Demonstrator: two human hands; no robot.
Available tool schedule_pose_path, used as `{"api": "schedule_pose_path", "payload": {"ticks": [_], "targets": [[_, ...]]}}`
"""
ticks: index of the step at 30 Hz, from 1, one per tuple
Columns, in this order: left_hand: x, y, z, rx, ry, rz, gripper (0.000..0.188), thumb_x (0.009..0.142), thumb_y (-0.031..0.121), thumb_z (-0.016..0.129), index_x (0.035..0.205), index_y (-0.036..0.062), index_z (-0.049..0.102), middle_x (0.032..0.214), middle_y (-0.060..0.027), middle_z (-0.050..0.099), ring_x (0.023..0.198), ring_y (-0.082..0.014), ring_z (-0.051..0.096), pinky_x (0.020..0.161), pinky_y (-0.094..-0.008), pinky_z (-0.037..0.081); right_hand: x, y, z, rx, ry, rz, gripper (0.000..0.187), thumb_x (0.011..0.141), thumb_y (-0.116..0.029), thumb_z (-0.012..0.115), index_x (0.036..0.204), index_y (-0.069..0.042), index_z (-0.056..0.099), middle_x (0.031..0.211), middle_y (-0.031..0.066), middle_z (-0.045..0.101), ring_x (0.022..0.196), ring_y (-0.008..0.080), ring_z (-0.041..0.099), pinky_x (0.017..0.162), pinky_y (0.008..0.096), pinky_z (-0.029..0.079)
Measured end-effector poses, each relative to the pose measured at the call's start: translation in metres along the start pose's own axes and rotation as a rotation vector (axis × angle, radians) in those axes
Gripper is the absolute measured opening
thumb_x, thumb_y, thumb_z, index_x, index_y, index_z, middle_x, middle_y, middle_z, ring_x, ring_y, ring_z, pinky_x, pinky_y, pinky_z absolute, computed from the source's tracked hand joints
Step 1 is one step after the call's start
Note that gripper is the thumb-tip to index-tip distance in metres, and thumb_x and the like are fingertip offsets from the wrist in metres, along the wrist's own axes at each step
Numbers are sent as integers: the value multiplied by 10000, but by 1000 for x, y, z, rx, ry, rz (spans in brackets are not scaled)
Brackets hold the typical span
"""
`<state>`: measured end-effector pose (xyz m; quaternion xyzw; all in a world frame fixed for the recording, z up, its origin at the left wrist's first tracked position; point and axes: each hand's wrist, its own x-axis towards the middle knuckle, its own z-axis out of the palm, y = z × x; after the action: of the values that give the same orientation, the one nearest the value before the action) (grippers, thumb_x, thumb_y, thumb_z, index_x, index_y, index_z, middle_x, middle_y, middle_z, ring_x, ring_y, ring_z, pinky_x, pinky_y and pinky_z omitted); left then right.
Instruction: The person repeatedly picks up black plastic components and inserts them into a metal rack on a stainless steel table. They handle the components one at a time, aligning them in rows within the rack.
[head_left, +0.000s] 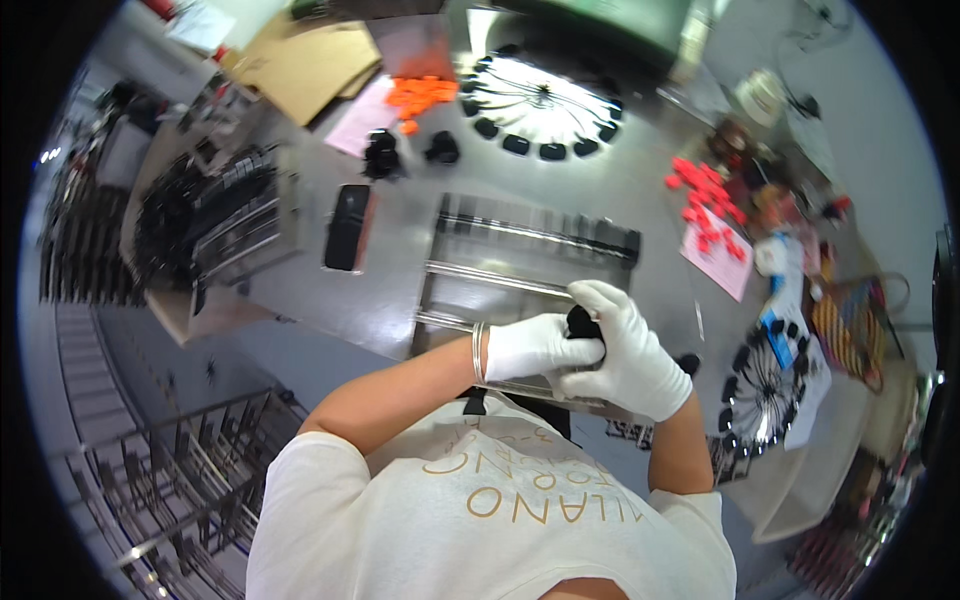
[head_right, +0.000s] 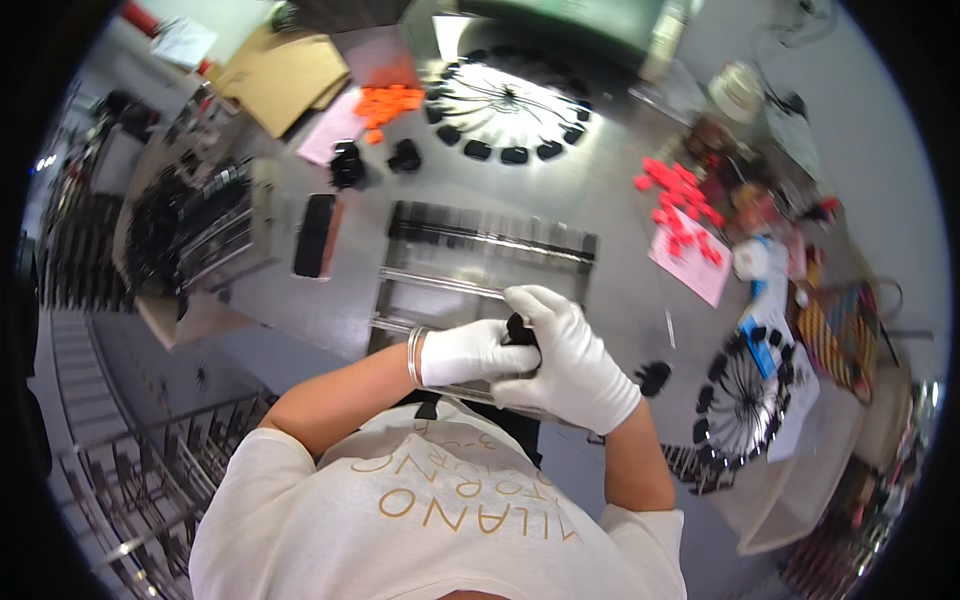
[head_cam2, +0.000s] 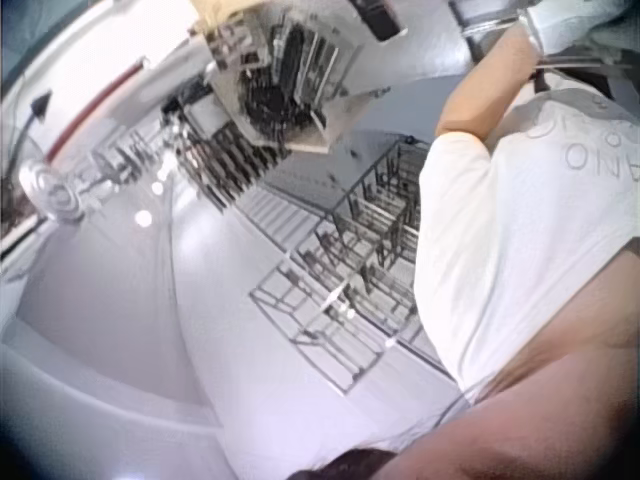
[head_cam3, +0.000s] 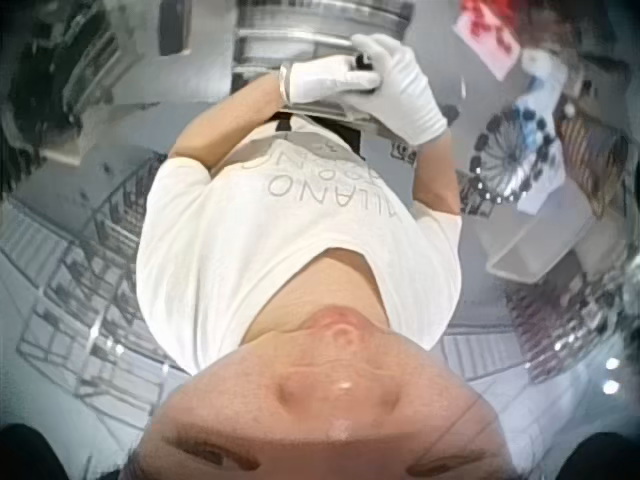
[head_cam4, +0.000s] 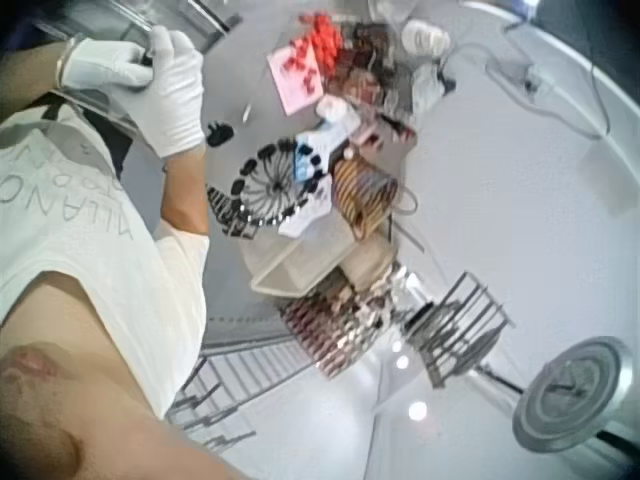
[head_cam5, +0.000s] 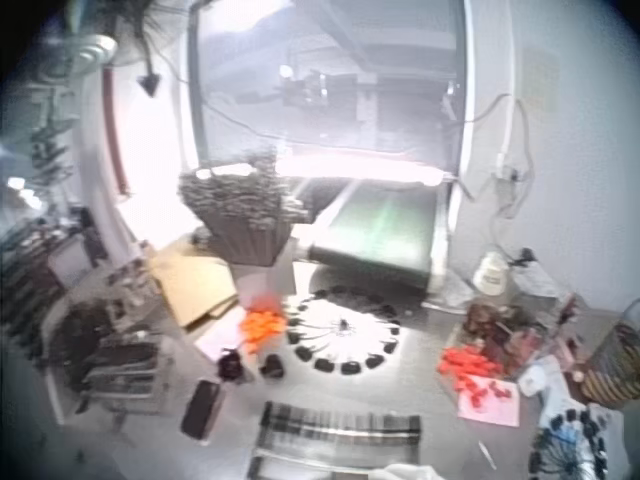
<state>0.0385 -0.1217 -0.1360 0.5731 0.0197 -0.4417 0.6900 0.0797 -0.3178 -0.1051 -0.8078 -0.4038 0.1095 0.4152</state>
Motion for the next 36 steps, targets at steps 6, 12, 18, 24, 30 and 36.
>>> {"api": "schedule_pose_path", "payload": {"ticks": [6,12,18,24,30,36], "targets": [[-75,-23,-29,-137,90,70,356,977,271,713,1239,33,669,1060,-111,760,923,-146,704,852,-313,579,57,-40,86,232,319,95,147,961,-59,665,1103,-27,683,933,130,705,803,275,670,764,391,544],[-146,-45,-88,63,39,195,155,994,8,634,1116,27,729,865,-31,703,691,-109,694,576,-258,555,84,-82,102,390,-18,-65,656,730,-74,825,1334,-8,579,1217,166,665,1115,319,672,1017,420,524],[-139,-66,-105,345,169,250,229,1010,168,667,1212,73,721,997,-89,791,845,-154,764,886,-355,595,69,-72,134,184,-28,6,852,746,-60,869,1518,-50,508,1310,186,648,1158,337,672,1016,402,544],[-112,-104,-97,-116,67,217,340,1103,233,547,1340,-6,596,1106,-175,758,814,-239,786,624,-331,664,64,-52,165,369,200,111,617,847,-42,781,1432,-59,586,1301,148,640,1130,278,672,941,385,590],[-139,-152,-127,-478,579,298,405,1119,386,534,1261,12,598,1009,-136,745,689,-126,693,511,-221,523,93,5,192,332,325,38,416,874,-10,789,1264,-67,656,1499,145,532,1151,219,670,976,350,562],[-44,-118,-136,-677,1147,638,358,1123,287,533,1356,23,596,1233,-176,720,1089,-210,717,925,-329,588,104,2,188,-28,171,-258,374,768,28,829,1080,-158,740,1405,176,600,1068,295,704,819,374,597]]}}
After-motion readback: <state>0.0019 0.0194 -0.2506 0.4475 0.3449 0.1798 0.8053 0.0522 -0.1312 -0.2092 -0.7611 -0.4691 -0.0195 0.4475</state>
